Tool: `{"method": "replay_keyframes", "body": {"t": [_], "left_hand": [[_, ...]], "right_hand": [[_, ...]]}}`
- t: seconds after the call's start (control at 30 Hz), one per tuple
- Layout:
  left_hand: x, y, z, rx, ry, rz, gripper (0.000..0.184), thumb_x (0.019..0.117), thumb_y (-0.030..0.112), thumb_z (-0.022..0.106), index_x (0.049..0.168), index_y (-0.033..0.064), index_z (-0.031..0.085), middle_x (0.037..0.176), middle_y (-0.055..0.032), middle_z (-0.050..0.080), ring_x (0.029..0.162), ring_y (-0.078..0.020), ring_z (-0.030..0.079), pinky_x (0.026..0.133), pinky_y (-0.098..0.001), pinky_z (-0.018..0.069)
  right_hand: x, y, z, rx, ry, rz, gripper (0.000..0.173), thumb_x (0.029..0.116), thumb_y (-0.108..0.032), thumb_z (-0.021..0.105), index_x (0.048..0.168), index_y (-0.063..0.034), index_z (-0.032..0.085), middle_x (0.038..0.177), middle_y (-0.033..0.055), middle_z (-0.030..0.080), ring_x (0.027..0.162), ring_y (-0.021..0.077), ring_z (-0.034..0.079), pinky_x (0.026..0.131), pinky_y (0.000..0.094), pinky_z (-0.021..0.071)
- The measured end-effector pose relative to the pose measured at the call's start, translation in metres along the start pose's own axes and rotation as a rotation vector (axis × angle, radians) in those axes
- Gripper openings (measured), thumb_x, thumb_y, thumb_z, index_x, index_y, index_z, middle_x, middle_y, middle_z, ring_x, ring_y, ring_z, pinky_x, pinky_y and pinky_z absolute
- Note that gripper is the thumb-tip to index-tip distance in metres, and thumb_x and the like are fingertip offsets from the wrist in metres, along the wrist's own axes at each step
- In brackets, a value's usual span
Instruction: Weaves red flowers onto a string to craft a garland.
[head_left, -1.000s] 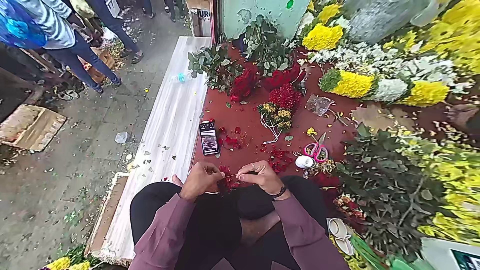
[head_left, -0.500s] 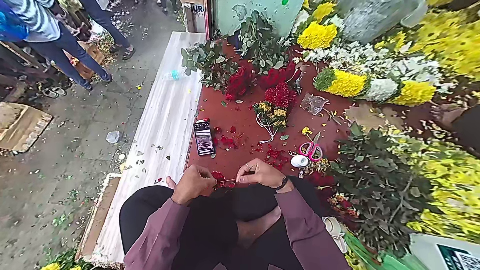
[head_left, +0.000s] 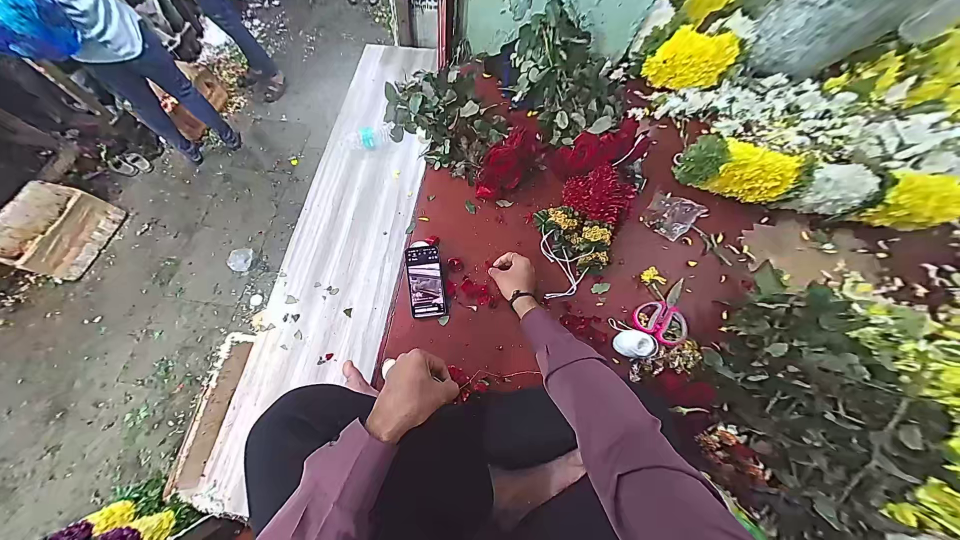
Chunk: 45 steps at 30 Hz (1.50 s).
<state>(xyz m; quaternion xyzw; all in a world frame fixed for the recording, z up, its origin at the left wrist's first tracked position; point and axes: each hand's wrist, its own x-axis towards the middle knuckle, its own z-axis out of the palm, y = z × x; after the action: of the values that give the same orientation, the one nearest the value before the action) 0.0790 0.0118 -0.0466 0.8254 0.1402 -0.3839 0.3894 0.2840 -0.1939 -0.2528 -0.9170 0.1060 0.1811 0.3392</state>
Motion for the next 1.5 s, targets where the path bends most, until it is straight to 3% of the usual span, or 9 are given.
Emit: {"method": "replay_keyframes", "body": {"t": [0.17, 0.33, 0.63, 0.8, 0.93, 1.03, 1.23, 1.37, 1.5], "left_hand": [[-0.003, 0.000, 0.001, 0.011, 0.013, 0.032, 0.017, 0.0816, 0.036, 0.077, 0.078, 0.0191, 0.075, 0.066, 0.0034, 0.067, 0.058, -0.0123, 0.062, 0.057, -0.0416, 0.0523], [-0.007, 0.000, 0.000, 0.004, 0.028, 0.059, 0.017, 0.0824, 0.034, 0.077, 0.079, 0.0171, 0.076, 0.066, 0.0021, 0.068, 0.057, -0.0126, 0.063, 0.058, -0.0415, 0.0539], [0.001, -0.001, 0.000, 0.050, 0.055, 0.052, 0.020, 0.0804, 0.037, 0.077, 0.078, 0.0176, 0.075, 0.068, 0.0013, 0.068, 0.062, -0.0160, 0.063, 0.061, -0.0477, 0.0522], [0.002, 0.000, 0.003, 0.046, 0.025, 0.040, 0.019, 0.0812, 0.036, 0.077, 0.078, 0.0167, 0.074, 0.067, 0.0010, 0.067, 0.059, -0.0153, 0.062, 0.059, -0.0458, 0.0521], [0.002, 0.000, 0.003, 0.052, 0.035, 0.029, 0.019, 0.0813, 0.035, 0.077, 0.079, 0.0170, 0.075, 0.068, 0.0010, 0.068, 0.062, -0.0154, 0.064, 0.061, -0.0465, 0.0534], [0.002, -0.001, 0.003, 0.053, 0.040, 0.030, 0.019, 0.0817, 0.036, 0.077, 0.079, 0.0168, 0.076, 0.069, 0.0003, 0.069, 0.062, -0.0159, 0.064, 0.061, -0.0472, 0.0536], [0.006, -0.006, 0.003, 0.058, 0.058, 0.039, 0.021, 0.0813, 0.038, 0.077, 0.077, 0.0170, 0.075, 0.069, 0.0006, 0.068, 0.064, -0.0165, 0.064, 0.063, -0.0486, 0.0527], [0.006, -0.006, 0.004, 0.066, 0.056, 0.035, 0.021, 0.0811, 0.038, 0.077, 0.077, 0.0176, 0.075, 0.070, 0.0010, 0.069, 0.066, -0.0167, 0.065, 0.064, -0.0500, 0.0535], [0.007, -0.007, 0.006, 0.070, 0.053, 0.029, 0.021, 0.0812, 0.038, 0.077, 0.078, 0.0175, 0.076, 0.071, 0.0007, 0.070, 0.067, -0.0174, 0.067, 0.065, -0.0514, 0.0545]], "right_hand": [[-0.036, -0.006, -0.040, 0.354, -0.078, 0.057, 0.039, 0.0711, -0.009, 0.089, 0.108, -0.0079, 0.074, 0.098, 0.0114, 0.075, 0.086, 0.0256, 0.072, 0.079, 0.0512, 0.0603], [-0.107, 0.004, -0.054, 0.598, -0.206, 0.049, 0.023, 0.0815, -0.009, 0.084, 0.102, -0.0076, 0.074, 0.089, 0.0082, 0.071, 0.062, 0.0147, 0.058, 0.056, 0.0324, 0.0500], [-0.181, -0.013, -0.091, 0.835, -0.362, -0.059, 0.018, 0.0941, -0.010, 0.071, 0.109, -0.0009, 0.076, 0.092, 0.0134, 0.076, 0.072, 0.0180, 0.070, 0.059, 0.0298, 0.0564], [-0.179, -0.013, -0.088, 0.858, -0.340, -0.136, 0.014, 0.0934, -0.005, 0.067, 0.100, -0.0007, 0.078, 0.088, 0.0133, 0.075, 0.070, 0.0181, 0.068, 0.061, 0.0308, 0.0565], [-0.179, -0.014, -0.084, 0.874, -0.343, -0.183, 0.019, 0.0916, -0.001, 0.064, 0.104, 0.0003, 0.078, 0.093, 0.0143, 0.075, 0.073, 0.0190, 0.068, 0.066, 0.0335, 0.0581], [-0.182, -0.015, -0.085, 0.796, -0.317, -0.259, 0.029, 0.0806, 0.004, 0.071, 0.108, -0.0025, 0.078, 0.101, 0.0115, 0.077, 0.082, 0.0197, 0.073, 0.076, 0.0369, 0.0626], [-0.184, -0.019, -0.081, 0.663, -0.294, -0.361, 0.036, 0.0809, 0.006, 0.070, 0.113, -0.0069, 0.078, 0.117, 0.0044, 0.075, 0.096, 0.0165, 0.074, 0.086, 0.0362, 0.0637], [-0.183, -0.016, -0.077, 0.689, -0.208, -0.405, 0.019, 0.0837, -0.002, 0.079, 0.102, -0.0061, 0.080, 0.108, 0.0051, 0.077, 0.099, 0.0155, 0.073, 0.088, 0.0353, 0.0634], [-0.185, -0.015, -0.080, 0.672, -0.143, -0.383, 0.013, 0.0875, -0.015, 0.081, 0.099, -0.0090, 0.081, 0.102, 0.0027, 0.077, 0.090, 0.0145, 0.073, 0.082, 0.0345, 0.0633]]}}
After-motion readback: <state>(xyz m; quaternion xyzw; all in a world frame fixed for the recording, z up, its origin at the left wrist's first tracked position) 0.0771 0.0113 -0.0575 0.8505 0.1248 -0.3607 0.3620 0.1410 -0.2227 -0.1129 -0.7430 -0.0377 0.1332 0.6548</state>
